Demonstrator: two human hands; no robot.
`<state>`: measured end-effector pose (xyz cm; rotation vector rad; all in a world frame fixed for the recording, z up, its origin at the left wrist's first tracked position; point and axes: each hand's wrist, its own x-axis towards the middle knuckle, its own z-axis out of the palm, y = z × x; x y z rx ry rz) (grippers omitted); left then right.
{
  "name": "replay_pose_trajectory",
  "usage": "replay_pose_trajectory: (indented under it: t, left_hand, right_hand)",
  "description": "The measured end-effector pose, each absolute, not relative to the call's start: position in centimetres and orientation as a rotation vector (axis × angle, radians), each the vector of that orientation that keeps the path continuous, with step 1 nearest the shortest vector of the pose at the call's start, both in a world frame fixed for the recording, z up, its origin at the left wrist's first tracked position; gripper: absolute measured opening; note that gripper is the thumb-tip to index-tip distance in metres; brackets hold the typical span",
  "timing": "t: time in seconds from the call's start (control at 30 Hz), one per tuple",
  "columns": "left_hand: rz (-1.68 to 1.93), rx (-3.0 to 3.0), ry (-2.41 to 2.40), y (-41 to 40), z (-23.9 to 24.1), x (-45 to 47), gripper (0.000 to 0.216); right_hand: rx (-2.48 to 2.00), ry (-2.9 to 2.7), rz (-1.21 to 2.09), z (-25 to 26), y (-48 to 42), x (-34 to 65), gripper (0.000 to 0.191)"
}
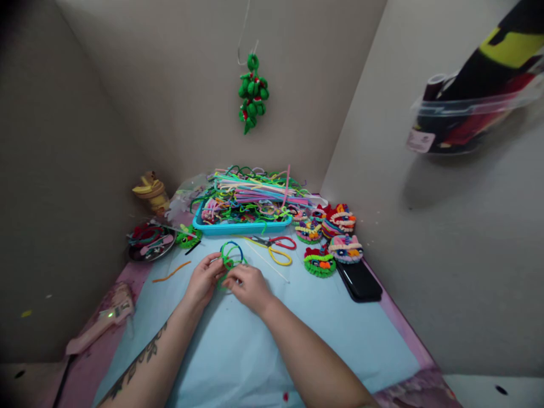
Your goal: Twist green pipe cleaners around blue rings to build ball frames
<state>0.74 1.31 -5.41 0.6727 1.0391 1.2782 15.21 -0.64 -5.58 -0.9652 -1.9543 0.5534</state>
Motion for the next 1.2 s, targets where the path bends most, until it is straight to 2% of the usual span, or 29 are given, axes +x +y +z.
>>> replay_pose_trajectory:
  t: [0.1,0.23,0.43,0.7,1.0,1.2]
  left_hand:
    - [1.276,0.72,1.051,1.0,-5.3,1.2,0.04]
    - [1.277,0.742,1.065,0.6,-5.3,1.8,0.036]
    - [1.288,0.795,1.078,0.5,-5.3,2.0,0.032]
    - [1.312,0.819,1.067,0.4,-5.3,2.1,0.047]
    - [1.292,0.86,1.072,0.5,-5.9,2.0,0.044]
    - [1.302,0.86,1.049,0.5,-6.0,2.1,0.042]
  right_hand:
    - [-1.144,-1.718,0.435,-5.4,-0.2,15.6,0.008]
    - [-1.21,-1.689,0.363,-5.7,0.1,15.3,0.003]
    - [-1.242,-1.681,0.367,-6.1,0.2,15.1,0.005]
    - [-1.242,-1.64,0.339,-6.0,0.1,15.0,0.008]
    - [-1.228,-1.534,0.353,-6.2,0.4,15.0,0.009]
    - [-1.273,-1.486,0.483,-6.7,0.6,15.0,0.01]
